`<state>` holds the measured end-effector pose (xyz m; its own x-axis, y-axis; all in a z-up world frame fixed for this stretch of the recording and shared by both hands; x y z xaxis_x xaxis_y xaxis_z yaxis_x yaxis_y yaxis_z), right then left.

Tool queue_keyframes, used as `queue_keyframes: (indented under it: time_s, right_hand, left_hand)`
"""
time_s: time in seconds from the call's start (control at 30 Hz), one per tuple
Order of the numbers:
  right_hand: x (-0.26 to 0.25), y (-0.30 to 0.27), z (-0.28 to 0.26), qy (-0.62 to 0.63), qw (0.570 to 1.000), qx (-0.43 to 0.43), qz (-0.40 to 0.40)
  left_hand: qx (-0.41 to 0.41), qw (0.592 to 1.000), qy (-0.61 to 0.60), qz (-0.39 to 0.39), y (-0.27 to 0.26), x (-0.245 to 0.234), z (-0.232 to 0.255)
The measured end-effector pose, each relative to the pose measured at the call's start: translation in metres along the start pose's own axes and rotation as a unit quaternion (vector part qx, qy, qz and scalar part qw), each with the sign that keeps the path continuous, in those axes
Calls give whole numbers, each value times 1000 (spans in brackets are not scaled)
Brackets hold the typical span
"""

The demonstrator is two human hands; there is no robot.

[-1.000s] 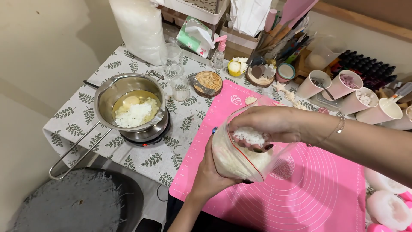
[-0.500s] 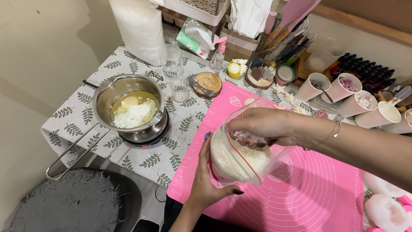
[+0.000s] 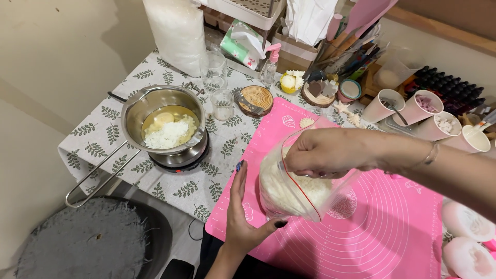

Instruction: The recorder weighs wax flakes on a digital scale and adds them to a pot for melting.

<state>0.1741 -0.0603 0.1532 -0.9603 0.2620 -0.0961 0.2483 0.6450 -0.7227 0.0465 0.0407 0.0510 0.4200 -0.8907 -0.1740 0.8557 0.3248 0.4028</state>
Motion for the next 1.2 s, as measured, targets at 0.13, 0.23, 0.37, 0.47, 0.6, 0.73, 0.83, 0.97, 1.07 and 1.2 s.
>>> queue_keyframes:
  time_s: [0.13, 0.23, 0.37, 0.47, 0.6, 0.73, 0.83, 0.97, 1.07, 1.2]
  right_hand:
    - [-3, -7, -6, -44, 999, 23, 0]
    - [-4, -12, -10, -29, 999, 16, -24]
    - [-20, -25, -29, 5, 999, 48, 4]
    - [-37, -22, -61, 24, 999, 36, 30]
    - [-38, 4, -134, -29, 997, -27, 64]
    - [-17, 80, -185, -61, 995, -59, 44]
    - [9, 135, -213, -84, 988, -125, 34]
    - [22, 188, -233, -382, 878, -181, 224]
    - [47, 191, -239, -457, 811, -247, 269]
    - [67, 190, -233, -494, 803, -239, 231]
  left_hand:
    - [4, 1000, -15, -6, 1, 5, 2]
    - [10, 1000, 0, -19, -1, 14, 1]
    - [-13, 998, -39, -42, 0, 23, -6]
    - [-34, 998, -23, -47, 1, 20, -8]
    - [-64, 996, 1, -65, 2, 23, -11]
    - [-50, 998, -7, -49, 1, 20, -14]
    - [-12, 999, 20, -44, -6, 21, -19]
    - [-8, 999, 16, -38, -9, 19, -23]
    - [-39, 997, 38, -50, -8, 17, -25]
    - [21, 997, 73, -24, -14, 15, -22]
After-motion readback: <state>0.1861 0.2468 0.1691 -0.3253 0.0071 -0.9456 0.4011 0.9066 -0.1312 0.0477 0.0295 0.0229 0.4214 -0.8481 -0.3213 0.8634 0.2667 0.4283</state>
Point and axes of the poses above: each hand's wrist, its own y-axis towards the middle knuckle, its own x-axis out of the palm, z = x × y, the point moved 9 cm from there along y, towards the middle knuckle, and after that the axes turned 8 degrees about y, right-handed, at the moved point
